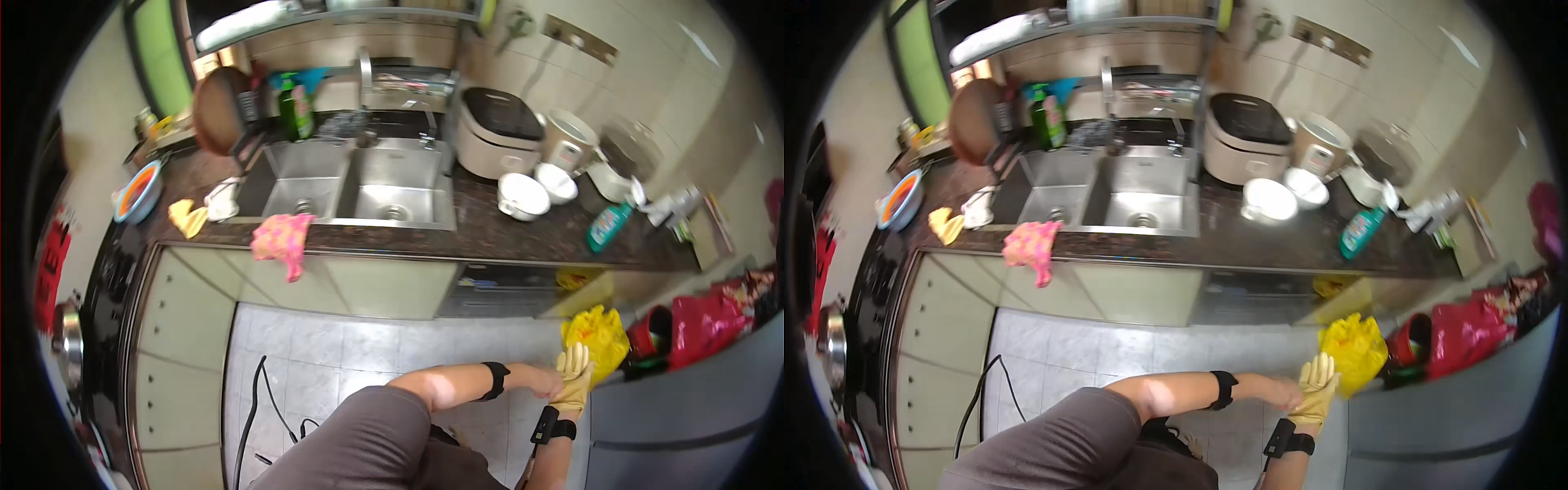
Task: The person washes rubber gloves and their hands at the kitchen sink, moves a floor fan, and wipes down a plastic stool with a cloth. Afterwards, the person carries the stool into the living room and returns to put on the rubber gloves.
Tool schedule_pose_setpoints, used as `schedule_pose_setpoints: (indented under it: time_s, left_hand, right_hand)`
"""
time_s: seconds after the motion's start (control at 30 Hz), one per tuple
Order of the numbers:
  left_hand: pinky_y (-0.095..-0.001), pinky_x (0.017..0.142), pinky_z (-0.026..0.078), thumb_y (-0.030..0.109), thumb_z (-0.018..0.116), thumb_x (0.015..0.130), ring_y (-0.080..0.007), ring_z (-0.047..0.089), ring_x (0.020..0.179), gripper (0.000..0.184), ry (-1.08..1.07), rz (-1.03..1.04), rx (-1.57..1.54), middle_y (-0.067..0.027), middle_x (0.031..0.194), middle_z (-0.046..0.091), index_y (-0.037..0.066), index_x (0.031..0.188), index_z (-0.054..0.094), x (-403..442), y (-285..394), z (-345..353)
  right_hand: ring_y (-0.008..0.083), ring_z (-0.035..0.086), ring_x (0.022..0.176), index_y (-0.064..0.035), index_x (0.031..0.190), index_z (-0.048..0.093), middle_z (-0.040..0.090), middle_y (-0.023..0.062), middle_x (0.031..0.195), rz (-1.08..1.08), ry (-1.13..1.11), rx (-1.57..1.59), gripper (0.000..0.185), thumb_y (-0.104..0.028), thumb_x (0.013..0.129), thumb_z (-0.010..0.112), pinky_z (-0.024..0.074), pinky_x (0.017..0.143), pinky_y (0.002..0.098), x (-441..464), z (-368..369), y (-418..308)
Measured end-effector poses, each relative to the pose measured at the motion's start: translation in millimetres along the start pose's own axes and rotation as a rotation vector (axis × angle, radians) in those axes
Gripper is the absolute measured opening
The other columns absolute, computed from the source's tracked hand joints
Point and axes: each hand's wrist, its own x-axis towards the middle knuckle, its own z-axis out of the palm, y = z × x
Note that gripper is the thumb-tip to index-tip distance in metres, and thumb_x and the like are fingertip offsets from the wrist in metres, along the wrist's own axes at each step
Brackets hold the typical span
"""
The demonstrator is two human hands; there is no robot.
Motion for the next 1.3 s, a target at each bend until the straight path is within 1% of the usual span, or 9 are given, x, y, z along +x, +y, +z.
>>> schedule_pose_setpoints:
  time_s: [0.27,0.57,0.67,0.73,0.8,0.87,1.03,1.2,1.3]
  left_hand:
    - [-0.0271,0.045,0.036,0.006,0.057,0.071,-0.0096,0.044,0.053,0.014,0.654,0.106,-0.667,-0.0008,0.058,0.045,0.006,0.065,0.044,-173.8,-9.8,-10.4]
    - [-0.0256,0.047,0.036,0.001,0.058,0.065,-0.0080,0.045,0.054,0.009,0.810,0.224,-0.733,0.0019,0.056,0.047,0.006,0.065,0.051,-430.2,-121.1,-77.4]
    - [-0.0260,0.053,0.043,0.006,0.058,0.072,-0.0103,0.052,0.058,0.003,1.293,-0.182,-0.400,-0.0027,0.064,0.056,0.004,0.072,0.055,-589.2,-132.9,-105.1]
    - [-0.0295,0.063,0.045,0.007,0.051,0.076,-0.0160,0.055,0.073,0.007,1.811,-0.077,-0.571,-0.0076,0.076,0.058,0.003,0.078,0.057,-691.0,-157.0,-94.6]
    - [-0.0344,0.059,0.045,0.015,0.061,0.070,-0.0213,0.055,0.062,0.012,2.184,-0.795,0.146,-0.0108,0.063,0.056,0.005,0.077,0.058,-795.4,-211.7,-72.6]
    - [-0.0398,0.067,0.044,0.015,0.058,0.070,-0.0301,0.057,0.078,0.011,1.973,-1.522,0.014,-0.0136,0.078,0.059,0.007,0.078,0.061,-893.5,-186.8,-51.4]
    - [-0.0413,0.076,0.039,0.017,0.055,0.071,-0.0249,0.053,0.092,0.014,1.689,-1.984,0.529,-0.0079,0.089,0.058,0.009,0.080,0.063,-975.9,-229.1,20.4]
    - [-0.0357,0.074,0.039,0.007,0.054,0.066,-0.0244,0.054,0.091,0.010,1.527,-1.964,0.204,-0.0118,0.089,0.058,0.007,0.074,0.060,-997.0,-201.5,22.3]
    - [-0.0371,0.064,0.035,0.005,0.051,0.069,-0.0289,0.052,0.077,0.006,1.582,-1.424,0.863,-0.0107,0.073,0.053,0.009,0.069,0.046,-993.7,-165.1,15.2]
  right_hand:
    - [0.0316,0.020,0.129,-0.0100,0.138,0.006,0.028,0.0181,0.135,-0.016,0.051,-0.330,0.087,-0.059,0.079,0.047,0.0191,0.105,0.0387,-13.4,183.7,86.0]
    - [0.0307,0.051,0.100,0.0019,0.105,0.042,0.050,0.0197,0.110,0.294,-0.233,0.160,0.043,-0.036,0.087,0.048,0.0480,0.085,0.0367,38.9,356.4,316.1]
    - [0.0282,0.054,0.099,0.0078,0.112,0.040,0.048,0.0208,0.115,-0.357,-0.553,-0.959,0.045,-0.032,0.091,0.041,0.0478,0.084,0.0363,8.0,448.3,394.7]
    - [0.0258,0.055,0.098,0.0061,0.121,0.036,0.051,0.0206,0.112,0.120,-0.650,-0.527,0.052,-0.035,0.091,0.041,0.0448,0.087,0.0344,-6.6,493.1,401.9]
    - [0.0238,0.054,0.099,0.0033,0.125,0.036,0.057,0.0186,0.103,0.442,-0.672,-0.441,0.053,-0.036,0.091,0.042,0.0421,0.089,0.0328,-32.7,531.3,410.6]
    - [0.0192,0.055,0.096,0.0013,0.124,0.038,0.060,0.0152,0.096,0.379,-0.733,-0.623,0.048,-0.034,0.091,0.041,0.0399,0.090,0.0310,-43.0,539.4,426.9]
    - [0.0148,0.054,0.095,-0.0060,0.122,0.043,0.058,0.0089,0.100,0.452,-0.817,-0.833,0.039,-0.030,0.092,0.041,0.0397,0.088,0.0303,-57.8,558.8,448.6]
    - [0.0162,0.052,0.098,-0.0017,0.122,0.042,0.055,0.0120,0.105,0.398,-1.073,-0.916,0.037,-0.018,0.089,0.048,0.0395,0.089,0.0283,-64.7,599.4,469.2]
    - [0.0185,0.051,0.102,-0.0026,0.121,0.044,0.056,0.0108,0.107,0.222,-1.277,-0.962,0.041,-0.019,0.085,0.055,0.0382,0.091,0.0300,-74.9,632.8,490.0]
